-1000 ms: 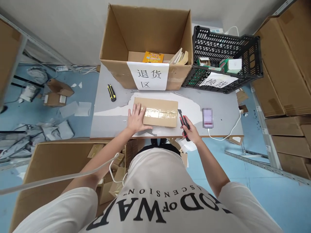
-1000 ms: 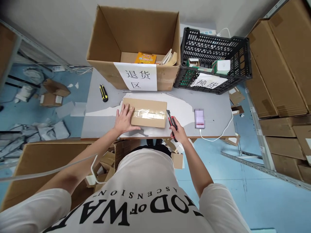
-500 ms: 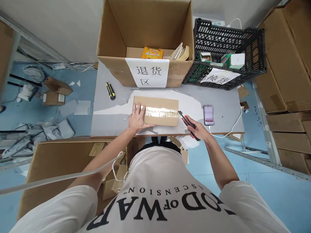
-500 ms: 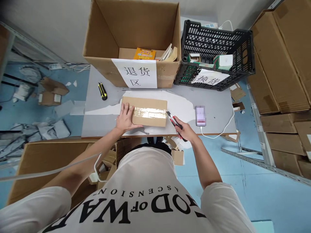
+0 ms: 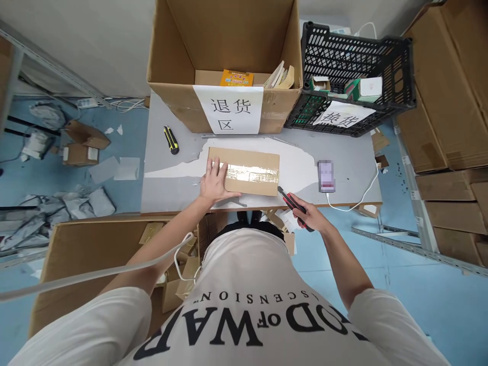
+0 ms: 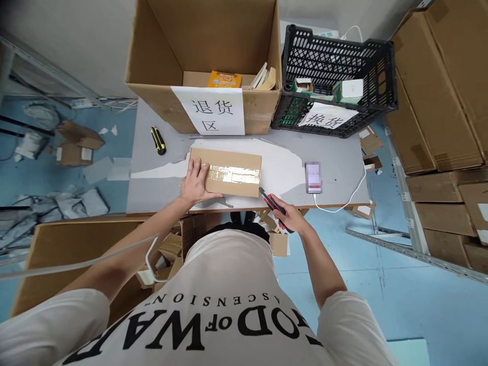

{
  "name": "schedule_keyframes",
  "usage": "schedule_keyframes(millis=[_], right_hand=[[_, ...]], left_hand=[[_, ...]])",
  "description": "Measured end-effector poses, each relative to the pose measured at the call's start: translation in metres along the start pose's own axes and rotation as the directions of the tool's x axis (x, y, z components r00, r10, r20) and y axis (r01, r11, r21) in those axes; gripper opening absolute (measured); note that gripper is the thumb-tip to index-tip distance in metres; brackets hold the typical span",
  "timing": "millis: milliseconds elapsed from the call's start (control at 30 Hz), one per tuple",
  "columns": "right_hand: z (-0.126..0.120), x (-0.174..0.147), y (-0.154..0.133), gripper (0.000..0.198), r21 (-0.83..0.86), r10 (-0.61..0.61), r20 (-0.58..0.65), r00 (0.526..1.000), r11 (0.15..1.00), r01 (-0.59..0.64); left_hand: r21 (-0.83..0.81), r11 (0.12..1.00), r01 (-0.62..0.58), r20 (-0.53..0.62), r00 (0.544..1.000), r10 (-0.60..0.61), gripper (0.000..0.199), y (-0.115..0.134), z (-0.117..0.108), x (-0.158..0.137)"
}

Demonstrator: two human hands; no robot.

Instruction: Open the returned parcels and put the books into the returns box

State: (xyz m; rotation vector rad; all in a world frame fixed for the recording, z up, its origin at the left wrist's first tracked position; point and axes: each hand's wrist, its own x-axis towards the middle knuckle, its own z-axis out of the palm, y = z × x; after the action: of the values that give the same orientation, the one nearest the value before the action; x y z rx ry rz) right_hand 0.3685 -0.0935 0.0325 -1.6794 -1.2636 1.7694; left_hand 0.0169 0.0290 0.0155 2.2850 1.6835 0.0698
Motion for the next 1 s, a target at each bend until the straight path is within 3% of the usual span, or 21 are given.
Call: schedule_keyframes(millis=[167,300,433,533,633,867,1000], right_hand=[[-0.010,-0.009,-0.005,0.067,-0.064,-0.026,-0.024,0.999,0.998,0.024],[-0.027,-0.015,-0.013,0.072,-0.089,-0.102,-0.137,0.985,0.992,0.090],[-0.026,0.002,-0.035,0.075,-0.282,-0.225,-0.125,0.966,0.942,0.183],[-0.010,0.031,-0.065,0.077,-0.502,-0.382,0.017,0.924,0.796,0.338],[0.013,0.064,-0.099,0.078,-0.646,-0.443,0.180,0.878,0.620,0.445],[0.073,0.127,-0.154,0.059,-0.793,-0.374,0.457,0.807,0.239,0.560],[0.093,0.141,-0.170,0.057,-0.831,-0.299,0.490,0.819,0.122,0.542]], left_hand=[[0.002,1.000,0.010,0.009,1.000,-0.010,0.122,0.002,-0.002,-0.001],[-0.021,0.999,-0.036,-0.058,0.998,0.035,0.117,-0.001,0.002,-0.002],[-0.081,0.986,-0.148,-0.122,0.983,0.137,0.087,-0.003,0.014,-0.018],[-0.100,0.972,-0.212,-0.119,0.972,0.200,0.069,-0.001,0.024,-0.036],[-0.094,0.971,-0.220,-0.117,0.971,0.208,0.065,0.001,0.031,-0.047],[-0.037,0.980,-0.193,-0.118,0.975,0.188,0.068,0.000,0.034,-0.046],[-0.028,0.977,-0.213,-0.123,0.970,0.208,0.072,-0.003,0.036,-0.044]])
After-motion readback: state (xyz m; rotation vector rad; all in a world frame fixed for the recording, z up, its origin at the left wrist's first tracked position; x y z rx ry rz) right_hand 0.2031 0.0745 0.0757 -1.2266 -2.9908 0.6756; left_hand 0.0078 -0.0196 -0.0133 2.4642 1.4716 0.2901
